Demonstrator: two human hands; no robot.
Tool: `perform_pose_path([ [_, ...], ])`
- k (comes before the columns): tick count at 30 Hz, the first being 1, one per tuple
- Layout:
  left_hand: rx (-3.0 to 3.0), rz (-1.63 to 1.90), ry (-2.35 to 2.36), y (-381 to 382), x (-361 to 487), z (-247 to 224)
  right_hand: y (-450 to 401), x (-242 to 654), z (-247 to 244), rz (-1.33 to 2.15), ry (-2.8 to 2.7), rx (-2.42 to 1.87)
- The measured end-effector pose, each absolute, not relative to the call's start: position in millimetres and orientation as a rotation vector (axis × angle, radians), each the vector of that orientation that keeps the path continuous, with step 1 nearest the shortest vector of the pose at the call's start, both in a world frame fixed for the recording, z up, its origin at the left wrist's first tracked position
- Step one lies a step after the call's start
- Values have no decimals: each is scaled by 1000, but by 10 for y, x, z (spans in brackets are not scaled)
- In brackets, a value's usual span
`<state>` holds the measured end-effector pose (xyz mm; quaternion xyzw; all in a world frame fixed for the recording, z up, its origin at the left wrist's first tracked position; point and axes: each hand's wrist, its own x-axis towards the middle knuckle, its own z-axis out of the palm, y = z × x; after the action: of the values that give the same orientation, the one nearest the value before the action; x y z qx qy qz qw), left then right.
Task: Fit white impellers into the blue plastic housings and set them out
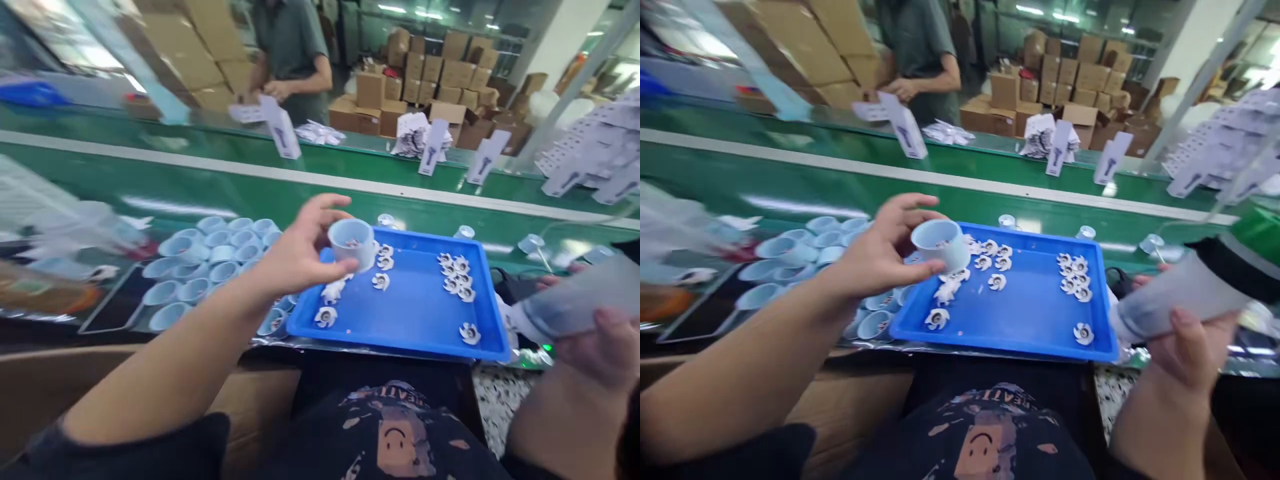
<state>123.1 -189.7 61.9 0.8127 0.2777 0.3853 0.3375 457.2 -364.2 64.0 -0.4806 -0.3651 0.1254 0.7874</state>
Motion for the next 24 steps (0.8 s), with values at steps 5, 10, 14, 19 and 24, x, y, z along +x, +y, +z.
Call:
perform_pose_path([
  [5,2301,545,393,-2478,2027,518,-3518,4073,966,680,-1006,-873],
  [10,2291,551,331,-2806,2321,322,-3440,3778,995,709,-1017,-696],
  [14,2231,626,347,-2947,2388,308,-3448,3708,918,706,-1004,-753],
  [19,2190,682,334,-2994,2400,347,-3488,3689,895,617,-1043,-748],
  [24,2159,612,393,-3021,2426,390,-3456,3646,883,570,-1059,-785],
])
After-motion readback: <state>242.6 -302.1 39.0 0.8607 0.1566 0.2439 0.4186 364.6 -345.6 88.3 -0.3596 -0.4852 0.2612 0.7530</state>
